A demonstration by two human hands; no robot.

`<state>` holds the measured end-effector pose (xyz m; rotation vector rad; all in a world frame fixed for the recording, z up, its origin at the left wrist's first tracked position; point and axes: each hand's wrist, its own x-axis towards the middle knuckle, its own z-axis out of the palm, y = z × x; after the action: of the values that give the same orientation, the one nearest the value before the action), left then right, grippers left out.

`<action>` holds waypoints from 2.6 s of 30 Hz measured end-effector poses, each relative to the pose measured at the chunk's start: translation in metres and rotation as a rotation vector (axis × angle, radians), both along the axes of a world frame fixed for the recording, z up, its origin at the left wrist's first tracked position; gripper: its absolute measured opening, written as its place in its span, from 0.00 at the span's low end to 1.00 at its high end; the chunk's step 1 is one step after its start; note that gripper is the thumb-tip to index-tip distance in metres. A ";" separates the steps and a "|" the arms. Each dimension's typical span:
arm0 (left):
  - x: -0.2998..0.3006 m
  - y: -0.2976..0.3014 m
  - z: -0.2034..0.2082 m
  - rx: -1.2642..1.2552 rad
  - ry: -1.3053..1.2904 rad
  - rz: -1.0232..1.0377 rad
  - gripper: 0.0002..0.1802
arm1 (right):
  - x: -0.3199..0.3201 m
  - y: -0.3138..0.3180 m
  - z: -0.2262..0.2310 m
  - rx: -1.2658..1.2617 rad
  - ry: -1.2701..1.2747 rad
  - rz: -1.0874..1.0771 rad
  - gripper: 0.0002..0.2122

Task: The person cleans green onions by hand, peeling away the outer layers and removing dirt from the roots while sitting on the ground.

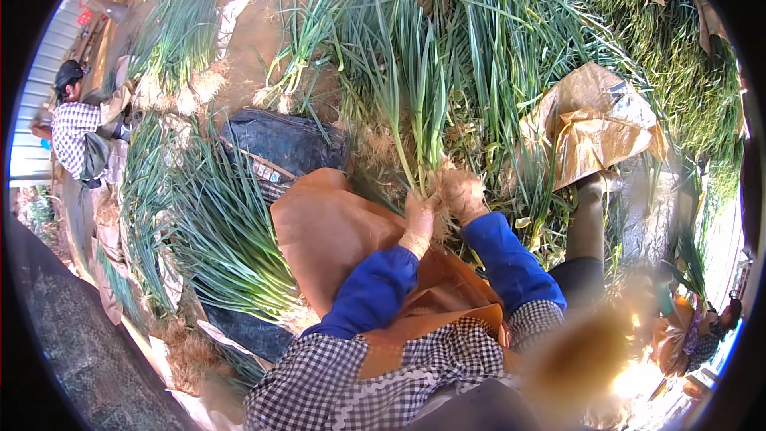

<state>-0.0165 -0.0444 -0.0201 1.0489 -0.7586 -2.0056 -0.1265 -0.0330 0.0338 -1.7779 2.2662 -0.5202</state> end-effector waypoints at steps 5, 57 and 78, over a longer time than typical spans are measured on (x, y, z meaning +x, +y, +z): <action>0.005 -0.007 0.006 -0.091 -0.198 -0.013 0.07 | 0.001 0.071 0.022 -0.058 0.050 0.381 0.22; 0.046 -0.010 0.044 0.207 0.119 -0.067 0.14 | -0.027 0.063 0.042 0.824 0.123 0.425 0.15; 0.028 -0.022 0.053 0.280 0.295 0.124 0.05 | -0.072 -0.014 -0.083 0.504 0.117 -0.024 0.16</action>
<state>0.0116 -0.0668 0.0333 0.8988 -0.2574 -2.1345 -0.1981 -0.0475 -0.0495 -1.5541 2.2323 0.1523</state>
